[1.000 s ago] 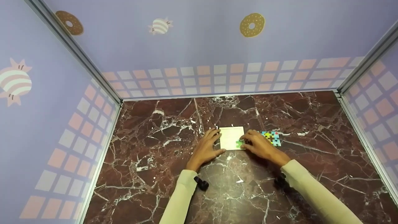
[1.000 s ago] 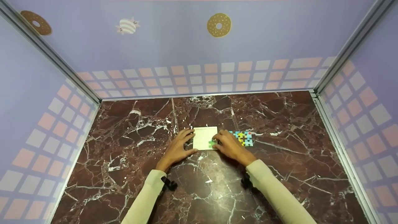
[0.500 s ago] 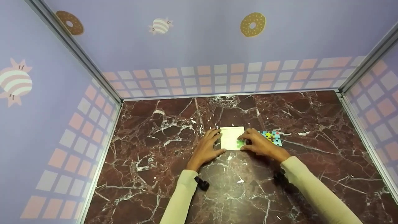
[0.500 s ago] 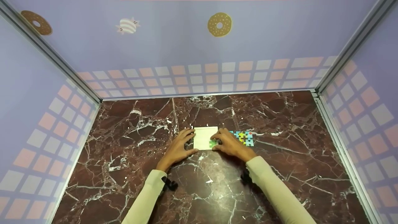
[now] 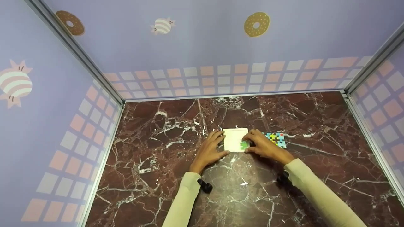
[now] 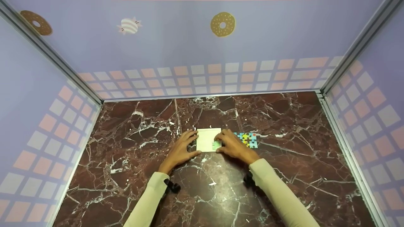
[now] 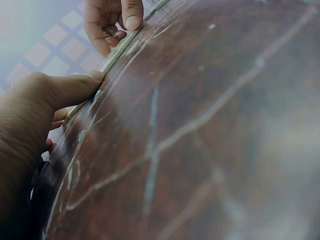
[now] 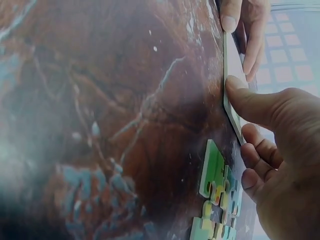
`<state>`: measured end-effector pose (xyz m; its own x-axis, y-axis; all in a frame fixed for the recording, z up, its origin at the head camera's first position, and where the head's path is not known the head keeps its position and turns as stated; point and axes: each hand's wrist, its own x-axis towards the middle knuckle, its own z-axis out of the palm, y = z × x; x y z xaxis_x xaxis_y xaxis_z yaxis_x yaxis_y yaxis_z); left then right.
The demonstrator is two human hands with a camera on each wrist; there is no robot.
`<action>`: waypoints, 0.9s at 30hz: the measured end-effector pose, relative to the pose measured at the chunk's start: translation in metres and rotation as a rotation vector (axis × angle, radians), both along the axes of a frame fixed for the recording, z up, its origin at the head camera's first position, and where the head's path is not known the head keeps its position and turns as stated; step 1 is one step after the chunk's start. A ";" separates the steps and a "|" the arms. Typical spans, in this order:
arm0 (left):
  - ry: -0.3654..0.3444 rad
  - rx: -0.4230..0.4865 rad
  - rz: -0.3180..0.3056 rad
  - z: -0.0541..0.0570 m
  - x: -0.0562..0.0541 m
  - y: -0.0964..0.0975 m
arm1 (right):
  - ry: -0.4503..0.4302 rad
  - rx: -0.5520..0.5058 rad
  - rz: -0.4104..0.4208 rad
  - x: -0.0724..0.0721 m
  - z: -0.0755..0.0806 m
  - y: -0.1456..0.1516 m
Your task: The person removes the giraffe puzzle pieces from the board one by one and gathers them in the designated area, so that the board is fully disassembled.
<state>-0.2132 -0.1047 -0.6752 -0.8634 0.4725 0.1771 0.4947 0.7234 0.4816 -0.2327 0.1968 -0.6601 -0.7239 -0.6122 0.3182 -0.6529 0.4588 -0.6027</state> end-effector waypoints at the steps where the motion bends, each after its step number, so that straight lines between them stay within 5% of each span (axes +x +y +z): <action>1: 0.001 0.003 -0.001 0.000 0.000 0.000 | 0.010 -0.017 0.001 0.000 0.000 -0.001; 12: 0.010 0.017 -0.015 -0.002 0.000 -0.002 | 0.075 -0.127 -0.047 0.012 0.020 -0.002; 27: -0.011 0.017 0.003 -0.001 0.000 0.000 | 0.120 -0.210 -0.166 0.021 0.027 0.048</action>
